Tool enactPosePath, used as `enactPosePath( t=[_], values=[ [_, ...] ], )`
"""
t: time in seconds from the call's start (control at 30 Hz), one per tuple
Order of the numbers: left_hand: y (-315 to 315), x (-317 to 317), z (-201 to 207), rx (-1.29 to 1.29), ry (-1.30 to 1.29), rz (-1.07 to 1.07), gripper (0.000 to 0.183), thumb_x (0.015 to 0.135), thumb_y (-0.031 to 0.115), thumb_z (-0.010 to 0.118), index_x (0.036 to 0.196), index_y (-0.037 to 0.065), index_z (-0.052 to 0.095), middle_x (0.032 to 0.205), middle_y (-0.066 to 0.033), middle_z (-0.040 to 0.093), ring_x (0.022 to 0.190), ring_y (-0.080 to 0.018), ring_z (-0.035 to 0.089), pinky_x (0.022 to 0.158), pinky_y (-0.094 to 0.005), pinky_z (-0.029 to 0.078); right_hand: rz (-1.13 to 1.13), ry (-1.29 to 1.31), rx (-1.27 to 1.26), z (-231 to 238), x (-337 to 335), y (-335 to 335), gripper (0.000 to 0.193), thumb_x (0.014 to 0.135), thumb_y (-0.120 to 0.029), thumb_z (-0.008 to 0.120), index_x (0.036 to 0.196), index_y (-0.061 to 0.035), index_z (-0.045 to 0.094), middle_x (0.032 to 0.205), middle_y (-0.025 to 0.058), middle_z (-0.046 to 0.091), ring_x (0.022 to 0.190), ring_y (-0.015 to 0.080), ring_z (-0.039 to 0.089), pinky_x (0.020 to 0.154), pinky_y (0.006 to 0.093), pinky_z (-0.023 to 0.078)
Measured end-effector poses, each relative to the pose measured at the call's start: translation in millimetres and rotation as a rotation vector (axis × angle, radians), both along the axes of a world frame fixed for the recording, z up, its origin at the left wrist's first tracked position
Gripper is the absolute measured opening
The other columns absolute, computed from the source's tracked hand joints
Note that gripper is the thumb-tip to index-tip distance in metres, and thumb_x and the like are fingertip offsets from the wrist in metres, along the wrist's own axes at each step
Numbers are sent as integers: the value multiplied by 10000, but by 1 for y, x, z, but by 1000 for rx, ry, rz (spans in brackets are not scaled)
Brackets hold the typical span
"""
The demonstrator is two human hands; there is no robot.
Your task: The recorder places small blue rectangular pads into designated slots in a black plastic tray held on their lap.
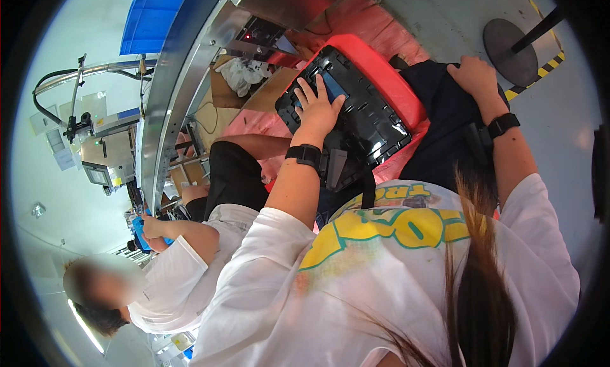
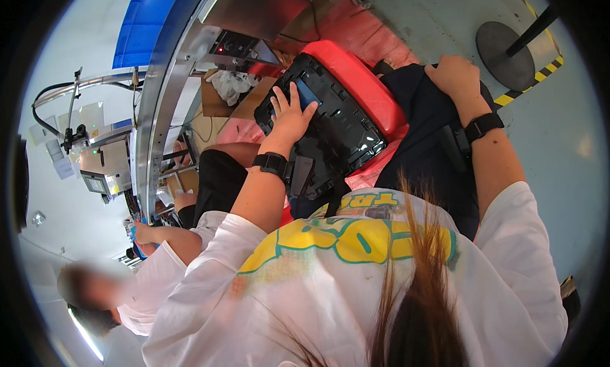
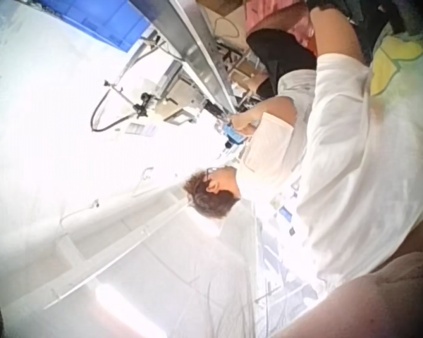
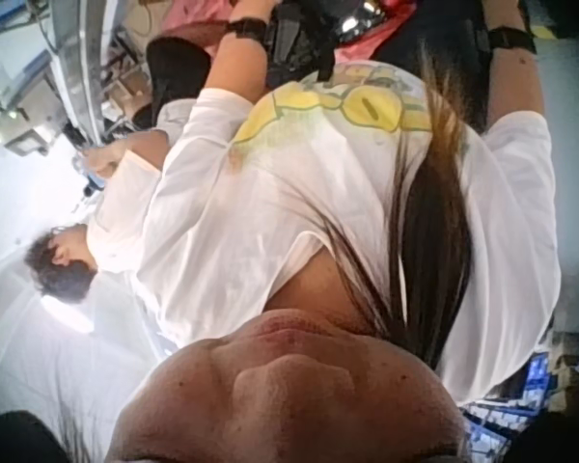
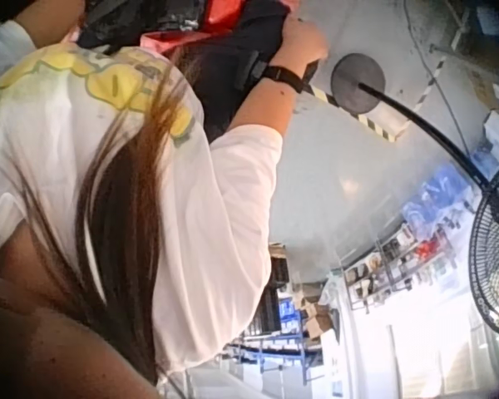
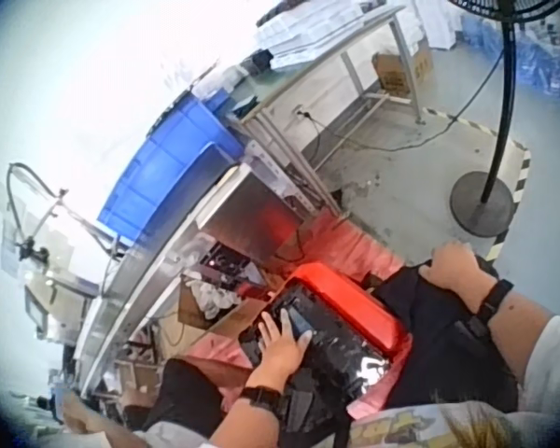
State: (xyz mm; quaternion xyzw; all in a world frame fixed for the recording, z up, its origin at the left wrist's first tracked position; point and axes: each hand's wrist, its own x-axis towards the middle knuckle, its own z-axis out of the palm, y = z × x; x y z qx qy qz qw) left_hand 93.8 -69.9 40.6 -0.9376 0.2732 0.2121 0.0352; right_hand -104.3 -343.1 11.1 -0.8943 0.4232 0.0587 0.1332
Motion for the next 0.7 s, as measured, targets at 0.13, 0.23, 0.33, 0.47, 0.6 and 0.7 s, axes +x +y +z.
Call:
enactPosePath(
  t=[0.13, 0.23, 0.33, 0.47, 0.6, 0.7],
  values=[
    [2, 2, -4, 4, -9, -10, 822, 856, 570, 453, 1454, 187, 38, 1480, -228, -89, 1360, -441, 14, 1033, -596, 197, 9, -12, -7, -4, 0, 1, 448, 758, -424, 524, 884, -21, 675, 904, 194, 651, 880, 356, 625, 757, 445, 492],
    [1, 2, -3, 6, -5, -14, 823, 854, 556, 467, 1453, 178, 48, 1480, -232, -85, 1361, -439, 17, 1034, -596, 197, 11, -11, -9, -6, 0, 0, 444, 759, -423, 524, 885, -26, 676, 901, 194, 652, 876, 354, 626, 755, 446, 492],
    [0, 2, -4, 6, -4, -19, 821, 853, 537, 481, 1451, 167, 57, 1479, -235, -81, 1360, -439, 23, 1033, -598, 200, 7, -3, -16, -5, 0, -1, 436, 760, -422, 525, 885, -33, 678, 903, 192, 653, 870, 352, 628, 754, 445, 492],
    [4, 2, -5, -16, -23, -15, 820, 852, 533, 485, 1450, 165, 61, 1478, -239, -73, 1358, -444, 30, 1027, -605, 205, 3, -6, 10, -6, 1, -1, 434, 763, -424, 522, 889, -39, 679, 912, 191, 653, 867, 353, 628, 759, 443, 491],
    [3, 0, -5, -28, -24, -23, 819, 849, 529, 492, 1450, 164, 71, 1478, -241, -59, 1357, -445, 29, 1025, -605, 208, 16, 6, 23, -6, 1, -2, 443, 765, -430, 519, 905, -41, 676, 916, 189, 652, 874, 350, 627, 769, 440, 489],
    [3, -1, -5, -43, -38, -29, 817, 851, 525, 493, 1450, 163, 72, 1478, -242, -61, 1358, -445, 28, 1025, -608, 206, 12, 5, 15, -6, -1, -1, 450, 764, -436, 519, 921, -43, 671, 919, 186, 652, 880, 349, 626, 771, 439, 488]
  ],
)
